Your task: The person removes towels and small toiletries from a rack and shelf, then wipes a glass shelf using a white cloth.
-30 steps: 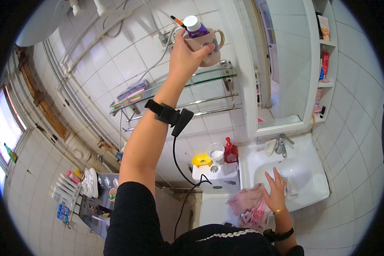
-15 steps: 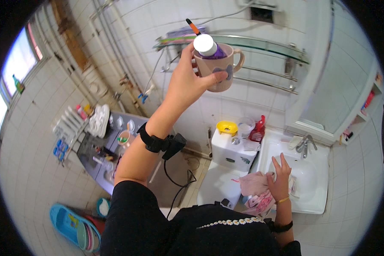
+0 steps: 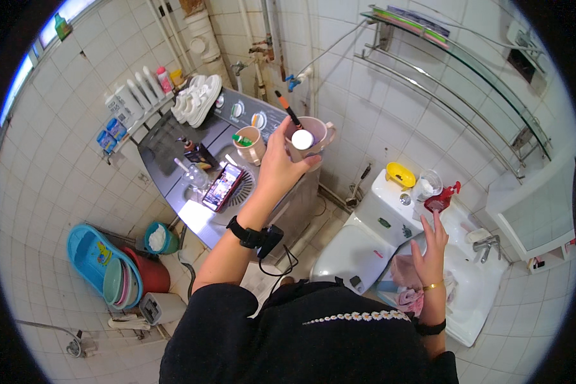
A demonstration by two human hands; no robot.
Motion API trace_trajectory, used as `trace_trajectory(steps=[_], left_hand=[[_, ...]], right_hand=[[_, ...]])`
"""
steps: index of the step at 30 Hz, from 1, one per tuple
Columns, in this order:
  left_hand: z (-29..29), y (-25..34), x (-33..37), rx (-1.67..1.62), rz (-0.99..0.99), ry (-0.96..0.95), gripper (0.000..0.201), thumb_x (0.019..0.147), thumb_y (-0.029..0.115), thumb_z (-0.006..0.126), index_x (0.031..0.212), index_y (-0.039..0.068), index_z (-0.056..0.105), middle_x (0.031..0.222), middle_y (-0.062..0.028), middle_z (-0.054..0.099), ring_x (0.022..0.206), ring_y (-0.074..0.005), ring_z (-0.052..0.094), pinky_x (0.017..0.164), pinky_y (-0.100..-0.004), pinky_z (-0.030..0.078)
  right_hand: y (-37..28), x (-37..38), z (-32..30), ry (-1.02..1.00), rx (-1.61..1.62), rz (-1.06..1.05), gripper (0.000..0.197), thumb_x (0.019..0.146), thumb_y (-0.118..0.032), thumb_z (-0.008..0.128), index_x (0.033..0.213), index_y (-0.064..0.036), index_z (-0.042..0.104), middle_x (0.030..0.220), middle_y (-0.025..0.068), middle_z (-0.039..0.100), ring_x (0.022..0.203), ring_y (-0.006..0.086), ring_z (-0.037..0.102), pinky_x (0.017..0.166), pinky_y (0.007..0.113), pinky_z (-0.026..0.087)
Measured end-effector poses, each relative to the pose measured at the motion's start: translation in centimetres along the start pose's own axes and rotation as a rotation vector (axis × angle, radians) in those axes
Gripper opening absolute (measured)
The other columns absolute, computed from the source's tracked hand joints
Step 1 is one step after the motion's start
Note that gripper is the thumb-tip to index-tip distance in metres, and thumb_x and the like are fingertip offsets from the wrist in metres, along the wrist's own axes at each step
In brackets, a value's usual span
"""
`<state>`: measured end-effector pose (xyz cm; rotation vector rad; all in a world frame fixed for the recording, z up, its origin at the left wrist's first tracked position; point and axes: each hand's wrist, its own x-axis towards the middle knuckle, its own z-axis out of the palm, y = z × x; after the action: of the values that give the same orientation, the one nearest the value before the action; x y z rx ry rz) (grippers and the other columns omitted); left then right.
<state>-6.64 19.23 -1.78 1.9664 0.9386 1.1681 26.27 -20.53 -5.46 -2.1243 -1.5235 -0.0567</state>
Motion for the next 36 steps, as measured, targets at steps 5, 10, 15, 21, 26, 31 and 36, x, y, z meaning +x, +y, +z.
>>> trace_trajectory(steps=[5,10,15,21,26,31,36], left_hand=[[-9.4,-7.7,-1.5,0.046,-0.1,0.013,0.125,0.085,0.017,0.114,0.188,0.005,0.044,0.175,-0.019,0.065,0.16,-0.0333,0.068,0.128,-0.0476,0.061],[-15.1,-15.4,-3.4,0.2,-0.051,0.04,0.128,0.082,0.022,0.113,0.188,0.005,0.043,0.159,-0.0234,0.067,0.146,-0.0397,0.073,0.124,-0.0493,0.061],[-16.4,-20.7,-5.1,0.074,-0.15,-0.024,0.115,0.081,0.014,0.112,0.177,0.0,0.05,0.162,-0.0222,0.067,0.152,-0.0375,0.072,0.131,-0.0492,0.058],[-16.4,-23.8,-6.4,0.066,-0.171,-0.067,0.119,0.078,0.019,0.116,0.174,0.002,0.047,0.161,-0.0216,0.067,0.15,-0.0389,0.072,0.131,-0.0495,0.058],[-15.7,-25.2,-6.7,0.094,-0.102,-0.028,0.108,0.082,0.02,0.116,0.165,0.003,0.049,0.157,-0.0222,0.067,0.149,-0.0414,0.071,0.127,-0.0515,0.059],[-13.2,-24.4,-6.2,0.14,-0.08,0.05,0.105,0.083,0.019,0.115,0.164,0.003,0.05,0.156,-0.0227,0.067,0.147,-0.043,0.072,0.126,-0.0518,0.059],[-10.5,-21.7,-5.9,0.078,-0.104,0.061,0.106,0.084,0.014,0.114,0.167,0.001,0.05,0.159,-0.0258,0.07,0.149,-0.044,0.072,0.129,-0.052,0.057]], right_hand=[[-6.8,2.5,4.9,-0.007,0.012,-0.036,0.085,0.101,-0.011,0.087,0.182,-0.0136,0.063,0.199,0.0238,0.041,0.175,0.0483,0.046,0.143,0.061,0.034],[-12.3,4.3,8.6,-0.032,-0.015,-0.059,0.084,0.101,-0.012,0.087,0.181,-0.014,0.064,0.199,0.0235,0.042,0.173,0.0478,0.048,0.142,0.06,0.035],[-16.7,5.8,11.0,-0.053,-0.024,-0.069,0.083,0.101,-0.012,0.087,0.181,-0.0142,0.064,0.199,0.0228,0.043,0.172,0.0473,0.049,0.142,0.058,0.035],[-20.4,6.4,12.3,-0.039,-0.041,-0.1,0.084,0.1,-0.011,0.087,0.18,-0.0138,0.064,0.198,0.0235,0.043,0.172,0.0467,0.049,0.142,0.058,0.036],[-21.4,5.9,12.1,-0.062,-0.087,-0.072,0.084,0.1,-0.013,0.088,0.18,-0.0134,0.064,0.198,0.0243,0.042,0.172,0.0475,0.048,0.142,0.061,0.035],[-20.8,4.4,9.7,-0.053,-0.094,-0.046,0.087,0.1,-0.014,0.09,0.182,-0.0157,0.062,0.199,0.0238,0.041,0.175,0.0484,0.046,0.144,0.063,0.033],[-18.4,4.1,6.9,-0.042,-0.116,0.012,0.088,0.101,-0.021,0.092,0.183,-0.0228,0.06,0.198,0.0215,0.04,0.177,0.0475,0.044,0.142,0.077,0.032]])
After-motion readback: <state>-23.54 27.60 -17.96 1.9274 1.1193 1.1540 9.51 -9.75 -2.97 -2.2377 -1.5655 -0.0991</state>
